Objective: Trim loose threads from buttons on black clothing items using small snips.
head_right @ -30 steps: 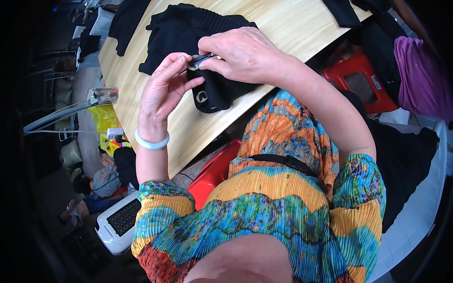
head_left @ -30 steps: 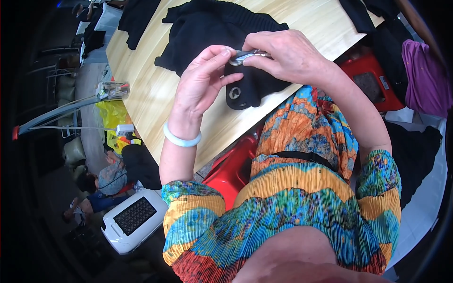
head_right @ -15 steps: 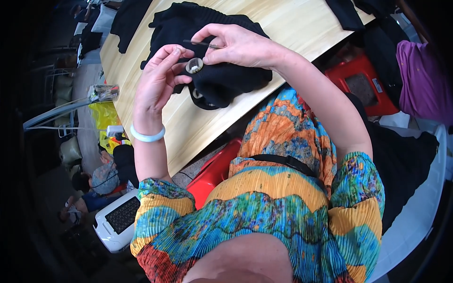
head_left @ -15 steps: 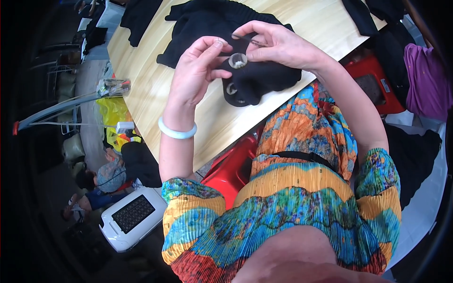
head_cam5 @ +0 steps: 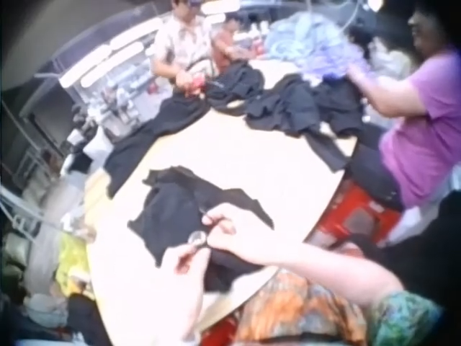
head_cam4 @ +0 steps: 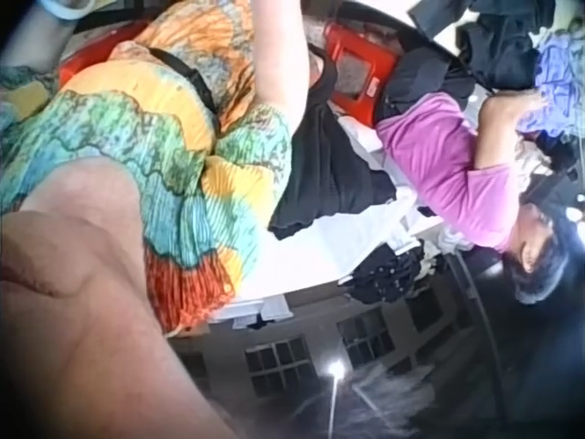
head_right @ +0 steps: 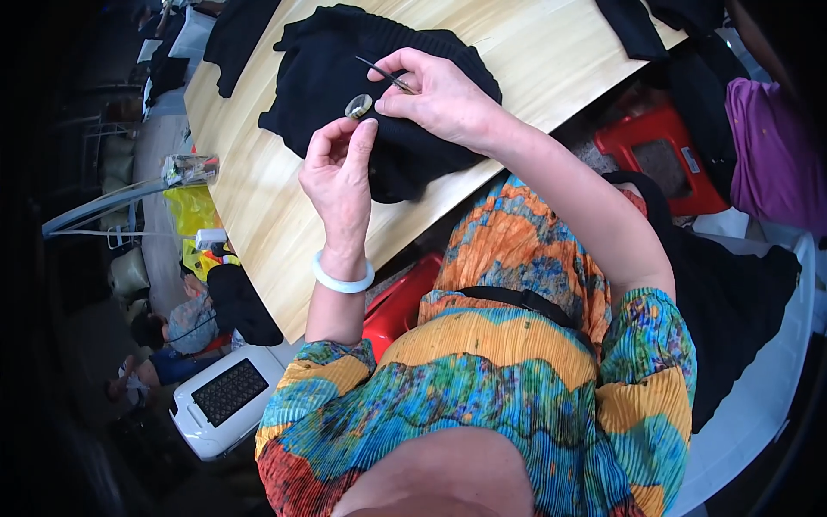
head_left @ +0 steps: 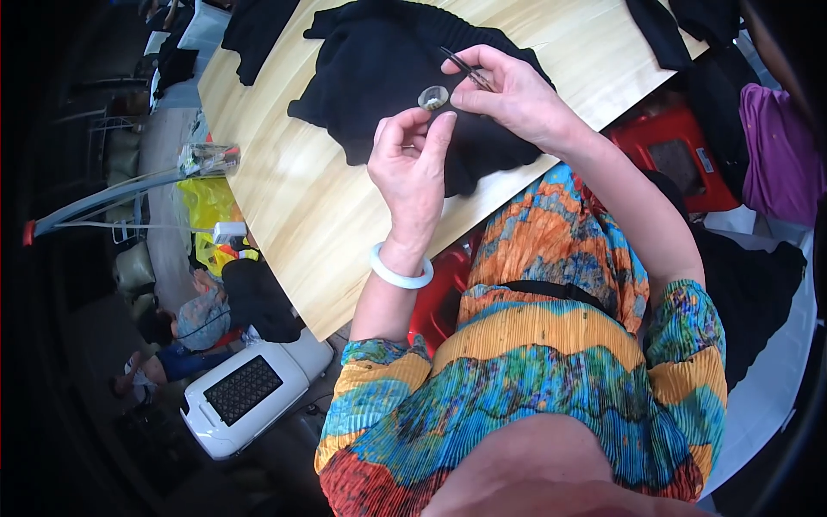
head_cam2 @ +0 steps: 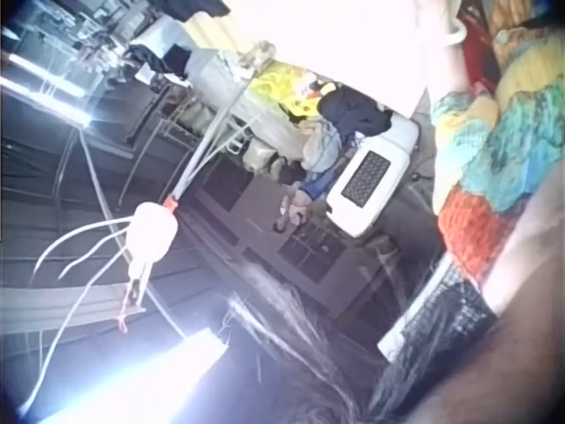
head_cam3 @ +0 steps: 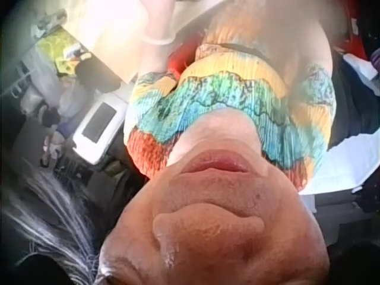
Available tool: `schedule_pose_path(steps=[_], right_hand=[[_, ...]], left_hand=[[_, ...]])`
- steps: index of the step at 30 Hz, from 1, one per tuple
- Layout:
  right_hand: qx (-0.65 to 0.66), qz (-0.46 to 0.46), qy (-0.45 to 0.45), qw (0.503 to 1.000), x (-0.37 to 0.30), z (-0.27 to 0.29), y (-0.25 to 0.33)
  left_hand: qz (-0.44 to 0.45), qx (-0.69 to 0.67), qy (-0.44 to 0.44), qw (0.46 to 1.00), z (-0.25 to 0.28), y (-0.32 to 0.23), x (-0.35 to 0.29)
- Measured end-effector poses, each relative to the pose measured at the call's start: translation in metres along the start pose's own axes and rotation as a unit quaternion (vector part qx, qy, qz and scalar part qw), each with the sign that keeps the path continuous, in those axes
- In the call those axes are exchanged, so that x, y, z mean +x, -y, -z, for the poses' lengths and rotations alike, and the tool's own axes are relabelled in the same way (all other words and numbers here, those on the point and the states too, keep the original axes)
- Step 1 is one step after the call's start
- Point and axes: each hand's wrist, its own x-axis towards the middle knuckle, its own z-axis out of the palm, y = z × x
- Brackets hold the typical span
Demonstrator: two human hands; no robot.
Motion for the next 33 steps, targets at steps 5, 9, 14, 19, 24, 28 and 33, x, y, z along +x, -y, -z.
schedule_pose_path(steps=[5, 9, 14, 19, 24, 28, 33], right_hand=[[-0.004, 0.017, -0.026, 1.000, -0.004, 0.002, 0.000], [0.007, 0.011, -0.023, 1.000, -0.005, 0.007, 0.002], [0.026, -0.040, -0.003, 0.999, -0.009, 0.009, 0.020], [0.023, -0.062, 0.015, 0.998, -0.008, 0.015, 0.012], [-0.193, 0.089, -0.152, 0.965, -0.015, 0.010, 0.001], [-0.167, 0.074, -0.072, 0.981, -0.052, -0.003, 0.038], [-0.117, -0.006, 0.008, 0.993, -0.057, -0.008, 0.045]], left_hand=[[0.003, 0.025, 0.010, 1.000, -0.002, 0.001, 0.005], [-0.044, 0.040, 0.037, 0.998, 0.000, 0.006, 0.011], [-0.118, 0.087, 0.072, 0.986, 0.011, 0.009, 0.020], [0.105, -0.043, 0.195, 0.974, 0.020, -0.004, 0.024], [0.205, -0.260, 0.226, 0.916, 0.023, -0.005, 0.029], [0.203, -0.287, 0.228, 0.908, 0.025, -0.007, 0.032], [0.198, -0.313, 0.245, 0.896, 0.015, -0.012, 0.034]])
